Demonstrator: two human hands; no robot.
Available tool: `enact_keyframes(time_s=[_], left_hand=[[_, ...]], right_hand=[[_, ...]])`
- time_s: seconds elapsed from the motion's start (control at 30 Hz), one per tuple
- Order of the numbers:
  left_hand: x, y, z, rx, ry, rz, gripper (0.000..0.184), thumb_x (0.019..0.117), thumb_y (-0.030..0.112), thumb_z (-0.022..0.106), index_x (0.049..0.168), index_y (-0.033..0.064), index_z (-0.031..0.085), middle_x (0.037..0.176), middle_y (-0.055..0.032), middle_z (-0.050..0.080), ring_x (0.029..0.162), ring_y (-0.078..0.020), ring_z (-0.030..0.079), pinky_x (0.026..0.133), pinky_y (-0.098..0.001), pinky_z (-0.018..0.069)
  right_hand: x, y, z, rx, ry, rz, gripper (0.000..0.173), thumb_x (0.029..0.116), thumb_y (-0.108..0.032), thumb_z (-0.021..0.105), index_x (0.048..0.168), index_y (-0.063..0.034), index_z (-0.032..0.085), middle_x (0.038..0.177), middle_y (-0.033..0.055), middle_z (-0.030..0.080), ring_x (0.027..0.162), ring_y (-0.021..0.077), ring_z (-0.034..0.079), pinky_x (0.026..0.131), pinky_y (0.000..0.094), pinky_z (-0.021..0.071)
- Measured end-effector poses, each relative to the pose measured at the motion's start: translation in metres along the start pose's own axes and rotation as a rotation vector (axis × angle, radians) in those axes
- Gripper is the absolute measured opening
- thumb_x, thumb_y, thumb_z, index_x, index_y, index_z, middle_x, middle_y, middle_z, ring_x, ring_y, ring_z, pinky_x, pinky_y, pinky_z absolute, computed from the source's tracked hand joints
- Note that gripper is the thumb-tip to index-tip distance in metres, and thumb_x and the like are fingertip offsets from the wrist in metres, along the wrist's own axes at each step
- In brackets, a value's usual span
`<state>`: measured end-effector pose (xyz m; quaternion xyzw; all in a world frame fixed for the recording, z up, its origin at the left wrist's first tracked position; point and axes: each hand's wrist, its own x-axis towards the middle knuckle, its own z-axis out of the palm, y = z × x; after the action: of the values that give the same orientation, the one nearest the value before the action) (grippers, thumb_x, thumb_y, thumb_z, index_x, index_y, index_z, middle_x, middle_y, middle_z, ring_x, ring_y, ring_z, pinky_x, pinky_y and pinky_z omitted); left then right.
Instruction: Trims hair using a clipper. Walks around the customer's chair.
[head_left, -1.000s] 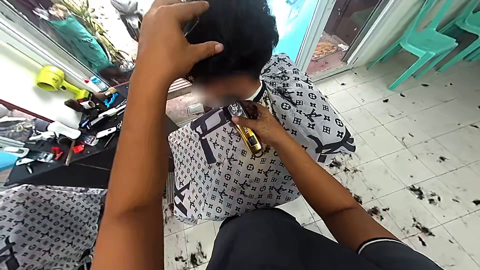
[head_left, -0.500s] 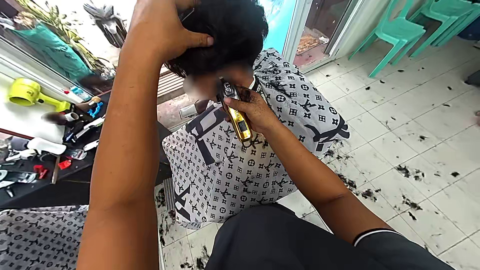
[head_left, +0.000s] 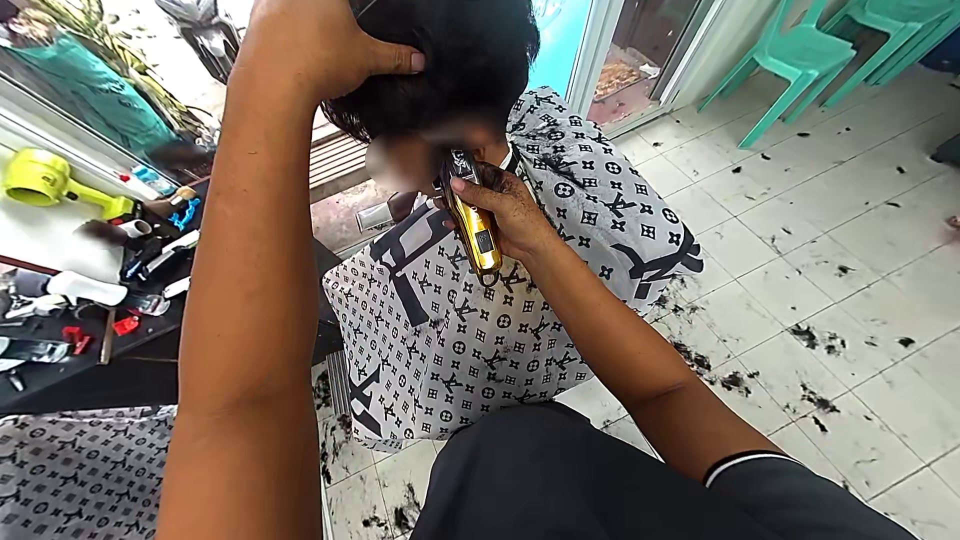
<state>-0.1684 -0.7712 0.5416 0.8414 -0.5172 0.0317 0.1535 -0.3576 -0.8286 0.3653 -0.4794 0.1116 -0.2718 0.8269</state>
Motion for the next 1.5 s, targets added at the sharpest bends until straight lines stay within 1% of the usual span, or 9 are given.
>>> enact_keyframes(time_s=[0.13,0.23,0.37,0.67,0.93,1.07,1.2,1.27,1.5], left_hand=[[0.002,-0.002,0.001,0.015,-0.007,-0.011,0.075,0.0813,0.067,0.073,0.118,0.0019,0.068,0.116,-0.0274,0.066,0.115,-0.0462,0.061,0.096,-0.0738,0.0403],[0.003,-0.003,0.002,0.021,-0.001,-0.010,0.076,0.0801,0.069,0.073,0.115,0.0020,0.069,0.113,-0.0269,0.067,0.112,-0.0461,0.061,0.094,-0.0740,0.0405],[0.003,-0.003,0.001,0.023,-0.008,-0.024,0.078,0.0799,0.070,0.072,0.118,0.0018,0.068,0.115,-0.0282,0.066,0.114,-0.0472,0.061,0.095,-0.0747,0.0398],[0.004,-0.003,0.002,0.027,-0.018,-0.025,0.077,0.0808,0.071,0.071,0.116,0.0024,0.069,0.114,-0.0276,0.066,0.114,-0.0462,0.061,0.095,-0.0745,0.0395],[0.003,-0.002,0.002,0.022,-0.006,-0.015,0.075,0.0806,0.069,0.072,0.115,0.0030,0.069,0.113,-0.0265,0.067,0.112,-0.0454,0.062,0.094,-0.0738,0.0406],[0.003,-0.001,0.002,0.017,-0.009,0.007,0.071,0.0823,0.067,0.072,0.113,0.0030,0.070,0.112,-0.0261,0.067,0.111,-0.0447,0.062,0.093,-0.0734,0.0408],[0.005,-0.002,0.002,0.014,-0.004,0.015,0.069,0.0825,0.065,0.074,0.113,0.0030,0.070,0.112,-0.0255,0.067,0.110,-0.0439,0.063,0.093,-0.0723,0.0418],[0.006,-0.002,0.003,0.007,0.000,0.020,0.069,0.0821,0.064,0.074,0.112,0.0021,0.070,0.111,-0.0261,0.067,0.110,-0.0443,0.063,0.093,-0.0722,0.0418],[0.004,-0.001,0.002,-0.012,-0.011,0.029,0.067,0.0837,0.063,0.074,0.113,0.0027,0.070,0.111,-0.0255,0.067,0.110,-0.0439,0.062,0.093,-0.0719,0.0416]], right_hand=[[0.000,0.000,-0.001,0.041,-0.005,0.045,0.029,0.1009,-0.012,0.060,0.126,0.0009,0.053,0.103,0.0156,0.068,0.089,0.0252,0.072,0.078,0.0417,0.0629],[0.002,0.001,-0.002,0.053,-0.022,-0.006,0.029,0.1003,-0.013,0.060,0.125,0.0015,0.053,0.104,0.0170,0.069,0.092,0.0269,0.072,0.080,0.0430,0.0631],[0.001,-0.001,-0.002,0.084,-0.019,0.051,0.027,0.1017,-0.013,0.059,0.124,0.0010,0.054,0.103,0.0163,0.069,0.091,0.0262,0.072,0.079,0.0427,0.0631],[0.003,0.002,-0.003,0.099,-0.050,-0.047,0.029,0.1000,-0.012,0.058,0.125,0.0008,0.051,0.104,0.0166,0.069,0.091,0.0256,0.072,0.079,0.0413,0.0631],[0.002,0.000,-0.006,0.108,-0.056,0.052,0.026,0.1011,-0.015,0.058,0.122,0.0000,0.055,0.104,0.0168,0.070,0.092,0.0259,0.073,0.080,0.0417,0.0630],[0.001,0.001,-0.005,0.158,-0.073,-0.021,0.028,0.1011,-0.016,0.056,0.124,-0.0011,0.052,0.104,0.0161,0.070,0.090,0.0244,0.072,0.080,0.0397,0.0623],[-0.002,0.002,-0.001,-0.016,-0.020,0.065,0.034,0.0989,-0.009,0.065,0.128,0.0021,0.053,0.107,0.0163,0.068,0.091,0.0259,0.071,0.079,0.0431,0.0635],[-0.001,0.004,0.003,-0.091,0.026,0.037,0.040,0.0956,-0.006,0.069,0.130,0.0033,0.052,0.108,0.0172,0.066,0.090,0.0262,0.072,0.078,0.0429,0.0642],[0.001,-0.004,0.008,-0.083,0.046,0.011,0.037,0.0956,-0.004,0.067,0.128,0.0034,0.052,0.106,0.0168,0.066,0.090,0.0258,0.071,0.079,0.0432,0.0637]])
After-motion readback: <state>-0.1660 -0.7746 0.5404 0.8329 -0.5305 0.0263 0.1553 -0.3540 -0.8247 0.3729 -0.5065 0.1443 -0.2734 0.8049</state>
